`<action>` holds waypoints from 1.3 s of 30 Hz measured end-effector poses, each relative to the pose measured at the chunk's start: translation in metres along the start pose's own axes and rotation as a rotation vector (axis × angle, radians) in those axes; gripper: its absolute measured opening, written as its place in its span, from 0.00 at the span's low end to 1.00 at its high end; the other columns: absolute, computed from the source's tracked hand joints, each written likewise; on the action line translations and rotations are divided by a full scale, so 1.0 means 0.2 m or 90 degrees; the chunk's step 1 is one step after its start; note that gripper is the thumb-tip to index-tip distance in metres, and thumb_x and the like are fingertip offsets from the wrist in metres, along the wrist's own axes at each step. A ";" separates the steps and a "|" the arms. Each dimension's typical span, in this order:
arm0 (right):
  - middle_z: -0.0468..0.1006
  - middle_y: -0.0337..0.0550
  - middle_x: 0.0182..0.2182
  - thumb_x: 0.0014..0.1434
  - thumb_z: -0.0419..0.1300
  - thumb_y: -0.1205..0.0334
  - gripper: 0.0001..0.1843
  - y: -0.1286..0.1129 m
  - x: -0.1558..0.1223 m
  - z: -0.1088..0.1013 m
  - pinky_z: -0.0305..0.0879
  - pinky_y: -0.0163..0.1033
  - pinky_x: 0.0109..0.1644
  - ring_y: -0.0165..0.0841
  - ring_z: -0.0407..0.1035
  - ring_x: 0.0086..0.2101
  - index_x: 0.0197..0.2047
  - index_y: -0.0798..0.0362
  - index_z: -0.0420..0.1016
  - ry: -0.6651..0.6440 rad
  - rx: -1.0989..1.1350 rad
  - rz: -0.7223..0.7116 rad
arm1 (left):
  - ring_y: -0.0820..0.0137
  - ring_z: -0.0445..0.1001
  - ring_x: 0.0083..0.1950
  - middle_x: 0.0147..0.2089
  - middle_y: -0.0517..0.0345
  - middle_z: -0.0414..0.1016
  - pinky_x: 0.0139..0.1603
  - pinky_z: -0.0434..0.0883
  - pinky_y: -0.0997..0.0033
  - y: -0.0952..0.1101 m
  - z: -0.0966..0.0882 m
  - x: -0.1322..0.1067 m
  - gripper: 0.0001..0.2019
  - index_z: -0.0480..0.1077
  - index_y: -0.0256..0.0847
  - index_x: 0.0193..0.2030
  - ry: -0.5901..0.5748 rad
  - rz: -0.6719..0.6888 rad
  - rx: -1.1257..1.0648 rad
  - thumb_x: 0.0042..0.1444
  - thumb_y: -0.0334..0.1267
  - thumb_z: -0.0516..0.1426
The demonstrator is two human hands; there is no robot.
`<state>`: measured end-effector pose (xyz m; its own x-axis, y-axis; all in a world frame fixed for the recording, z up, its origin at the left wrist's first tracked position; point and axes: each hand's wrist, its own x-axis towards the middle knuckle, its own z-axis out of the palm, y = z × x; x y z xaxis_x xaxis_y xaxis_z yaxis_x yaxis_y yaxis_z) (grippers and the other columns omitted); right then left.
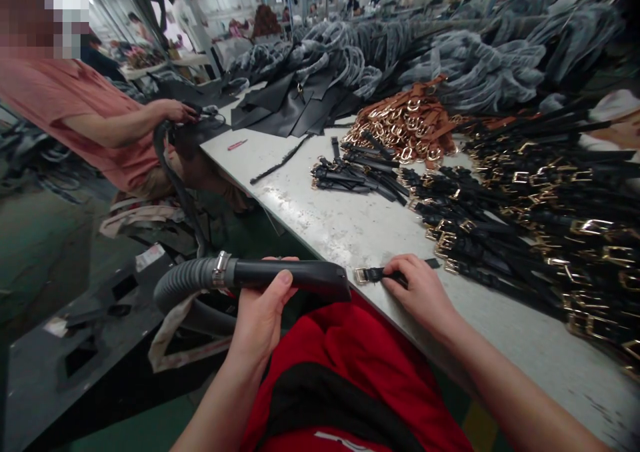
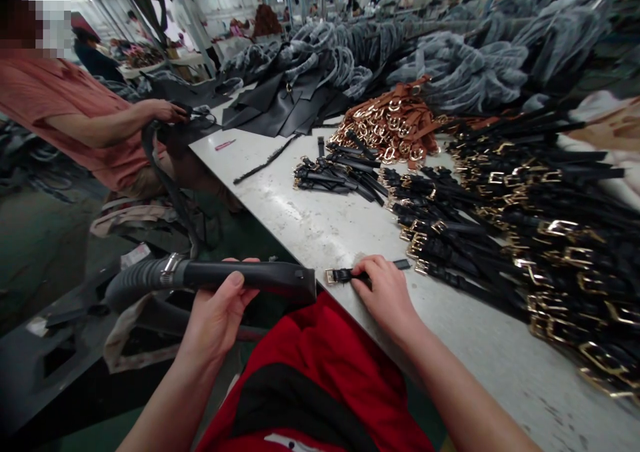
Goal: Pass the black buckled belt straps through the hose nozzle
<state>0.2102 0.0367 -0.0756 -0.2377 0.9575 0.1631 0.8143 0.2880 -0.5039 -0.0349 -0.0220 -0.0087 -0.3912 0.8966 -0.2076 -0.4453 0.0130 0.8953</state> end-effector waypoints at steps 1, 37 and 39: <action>0.72 0.43 0.38 0.53 0.56 0.63 0.05 0.00 0.00 0.00 0.58 0.42 0.44 0.36 0.65 0.39 0.35 0.50 0.71 -0.003 -0.005 0.003 | 0.67 0.75 0.43 0.39 0.57 0.77 0.45 0.71 0.63 0.00 0.00 0.00 0.17 0.67 0.41 0.38 0.002 0.001 -0.002 0.41 0.38 0.65; 0.73 0.46 0.37 0.57 0.52 0.62 0.11 0.11 -0.02 -0.05 0.57 0.41 0.42 0.38 0.66 0.39 0.42 0.54 0.70 -0.001 0.002 -0.034 | 0.66 0.74 0.41 0.38 0.54 0.77 0.44 0.71 0.64 -0.13 0.37 0.08 0.16 0.72 0.37 0.36 -0.162 0.033 0.144 0.40 0.40 0.66; 0.73 0.45 0.37 0.57 0.52 0.62 0.10 0.11 -0.02 -0.05 0.57 0.41 0.43 0.38 0.66 0.39 0.42 0.53 0.70 -0.004 0.004 -0.035 | 0.65 0.74 0.40 0.37 0.53 0.76 0.41 0.71 0.64 -0.11 0.34 0.11 0.17 0.71 0.36 0.35 -0.103 0.015 0.114 0.39 0.41 0.66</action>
<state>0.2338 0.0392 -0.0781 -0.2860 0.9402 0.1849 0.7963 0.3405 -0.5000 0.0217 0.0282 -0.0063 -0.2595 0.9566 -0.1327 -0.2814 0.0565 0.9579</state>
